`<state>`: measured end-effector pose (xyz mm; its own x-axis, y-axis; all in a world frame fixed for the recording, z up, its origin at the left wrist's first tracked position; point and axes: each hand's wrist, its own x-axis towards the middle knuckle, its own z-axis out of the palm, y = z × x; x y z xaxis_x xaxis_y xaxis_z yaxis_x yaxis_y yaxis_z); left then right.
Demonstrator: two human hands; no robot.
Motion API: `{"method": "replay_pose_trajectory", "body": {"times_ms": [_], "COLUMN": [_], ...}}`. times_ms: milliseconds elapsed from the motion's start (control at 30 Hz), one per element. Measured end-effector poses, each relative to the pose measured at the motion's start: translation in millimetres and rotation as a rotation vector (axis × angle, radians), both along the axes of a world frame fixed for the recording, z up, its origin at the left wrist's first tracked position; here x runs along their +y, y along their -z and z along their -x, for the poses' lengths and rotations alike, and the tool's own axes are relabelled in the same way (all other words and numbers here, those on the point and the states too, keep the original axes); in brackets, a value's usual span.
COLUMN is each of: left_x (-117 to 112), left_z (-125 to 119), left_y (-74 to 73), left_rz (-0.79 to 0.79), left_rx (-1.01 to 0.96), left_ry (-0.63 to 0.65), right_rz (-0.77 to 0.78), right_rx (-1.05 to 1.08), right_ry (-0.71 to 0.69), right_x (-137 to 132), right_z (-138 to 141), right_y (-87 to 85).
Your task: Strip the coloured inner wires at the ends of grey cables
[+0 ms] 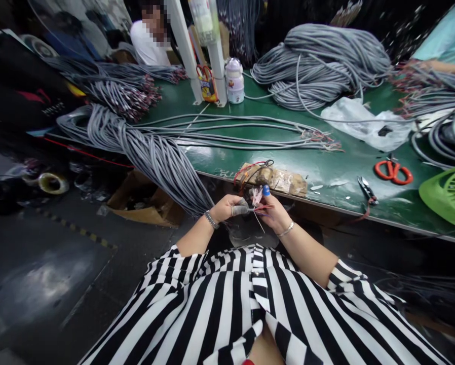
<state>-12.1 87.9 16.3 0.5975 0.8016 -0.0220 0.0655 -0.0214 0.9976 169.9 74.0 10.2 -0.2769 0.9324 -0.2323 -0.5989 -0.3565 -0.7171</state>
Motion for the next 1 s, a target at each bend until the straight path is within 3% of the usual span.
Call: {"method": "replay_pose_trajectory", "body": {"times_ms": [167,467,667,833,1000], "left_x": [-10,-49,-49,-35,-17], "left_z": [6,26,35,24,11], "left_y": [-4.8,-12.9,-10.6,-13.0,-3.6], "left_rz": [0.024,0.027,-0.035,-0.025,0.007], "left_rx": [0.001,-0.019,-0.076,-0.116,-0.13], "left_ry": [0.064,0.191,-0.037,-0.121,-0.185], "right_rz": [0.053,0.115,0.085,0.02,-0.017], "right_rx": [0.071,0.071,0.017,-0.061,-0.15], "right_ry": [-0.113,-0.135,-0.183,-0.118,-0.086], "right_x": [-2,-7,-4,-1,-5], "right_z": [-6,-14,-15,-13,-10], "right_y": [4.7,6.0,-5.2,-10.6,-13.7]}}
